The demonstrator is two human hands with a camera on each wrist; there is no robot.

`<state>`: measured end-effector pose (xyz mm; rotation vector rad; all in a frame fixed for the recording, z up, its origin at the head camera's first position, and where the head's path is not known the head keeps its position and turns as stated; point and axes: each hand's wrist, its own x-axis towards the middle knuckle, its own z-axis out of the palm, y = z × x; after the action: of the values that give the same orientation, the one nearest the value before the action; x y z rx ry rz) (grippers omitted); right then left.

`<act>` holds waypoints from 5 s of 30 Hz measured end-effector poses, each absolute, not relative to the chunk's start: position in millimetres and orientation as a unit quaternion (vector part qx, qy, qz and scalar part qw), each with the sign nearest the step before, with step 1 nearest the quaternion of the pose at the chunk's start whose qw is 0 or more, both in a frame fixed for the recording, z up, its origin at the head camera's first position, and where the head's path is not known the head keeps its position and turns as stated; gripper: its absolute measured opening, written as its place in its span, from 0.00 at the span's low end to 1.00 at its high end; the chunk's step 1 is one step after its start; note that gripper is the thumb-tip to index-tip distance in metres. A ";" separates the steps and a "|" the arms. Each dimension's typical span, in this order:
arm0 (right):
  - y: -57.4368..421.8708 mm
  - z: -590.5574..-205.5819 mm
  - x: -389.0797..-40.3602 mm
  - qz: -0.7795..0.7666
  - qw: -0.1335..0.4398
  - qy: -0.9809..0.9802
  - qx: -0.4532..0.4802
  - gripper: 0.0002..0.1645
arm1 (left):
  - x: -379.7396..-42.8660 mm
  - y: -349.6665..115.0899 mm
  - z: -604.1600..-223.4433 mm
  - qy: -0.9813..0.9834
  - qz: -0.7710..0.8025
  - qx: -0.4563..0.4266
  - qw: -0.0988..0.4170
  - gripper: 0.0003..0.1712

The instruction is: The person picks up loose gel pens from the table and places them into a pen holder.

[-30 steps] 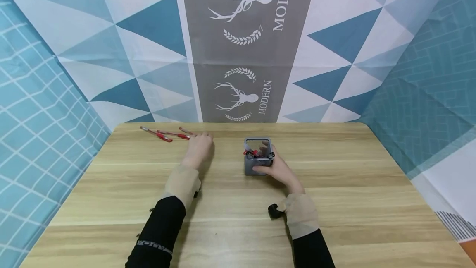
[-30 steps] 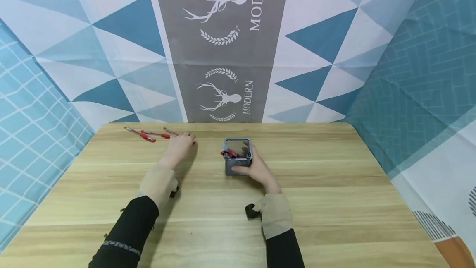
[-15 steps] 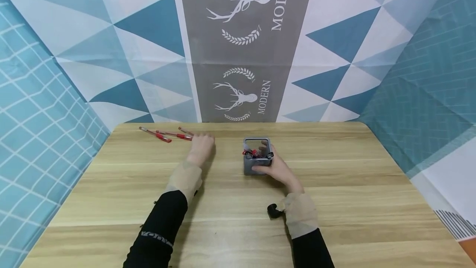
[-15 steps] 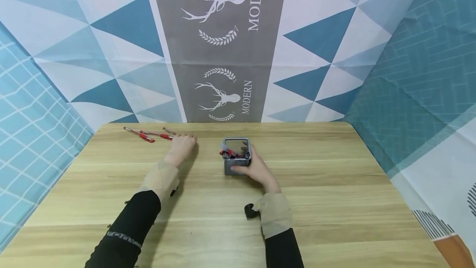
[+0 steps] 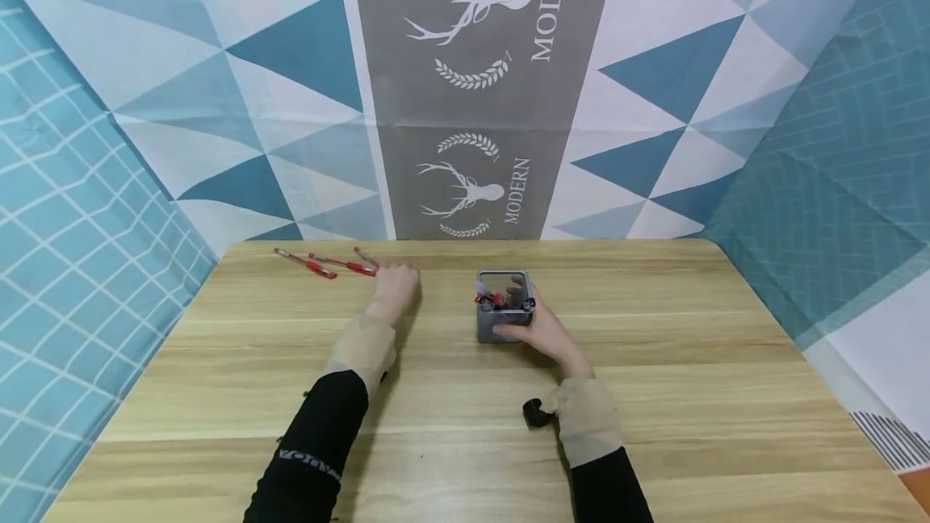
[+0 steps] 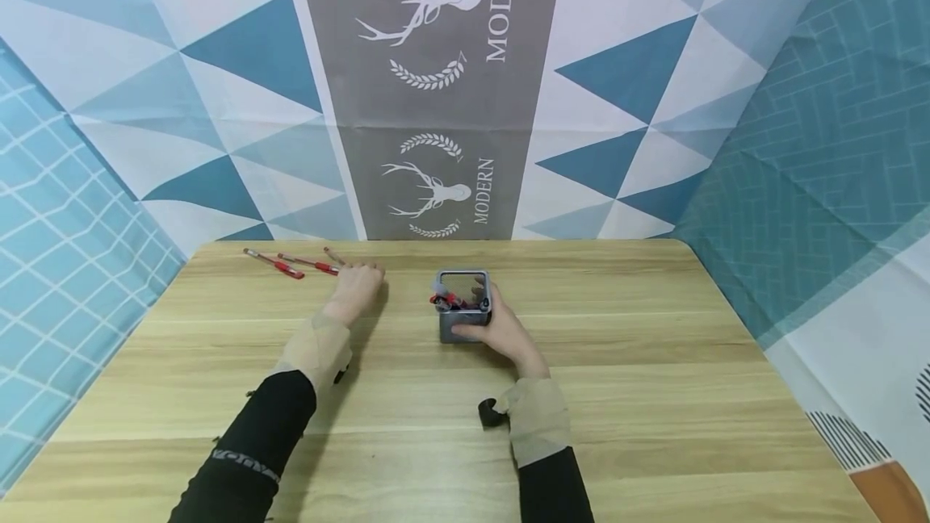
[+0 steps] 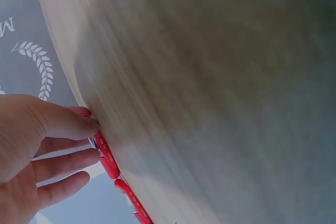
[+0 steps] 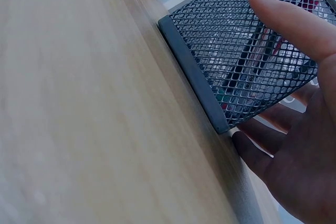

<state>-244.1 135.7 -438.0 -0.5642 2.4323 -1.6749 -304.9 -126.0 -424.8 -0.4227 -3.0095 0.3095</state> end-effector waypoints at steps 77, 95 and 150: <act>132.8 -428.6 -239.8 -0.544 0.069 0.815 -0.186 0.51 | -184.7 -116.8 -326.0 -0.755 -0.438 -0.082 0.482 0.11; 132.2 -426.8 -239.7 -0.540 0.076 0.817 -0.187 0.52 | -171.3 -91.7 -317.8 -0.723 -0.445 -0.190 0.494 0.07; 133.1 -426.6 -240.3 -0.566 0.089 0.798 -0.185 0.54 | -178.4 -34.8 -353.1 -0.830 -0.338 -0.262 0.357 0.05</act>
<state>-240.3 133.1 -426.6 -0.5508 2.3743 -1.6853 -178.4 -34.8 -353.1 -0.6754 -2.1438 -0.8739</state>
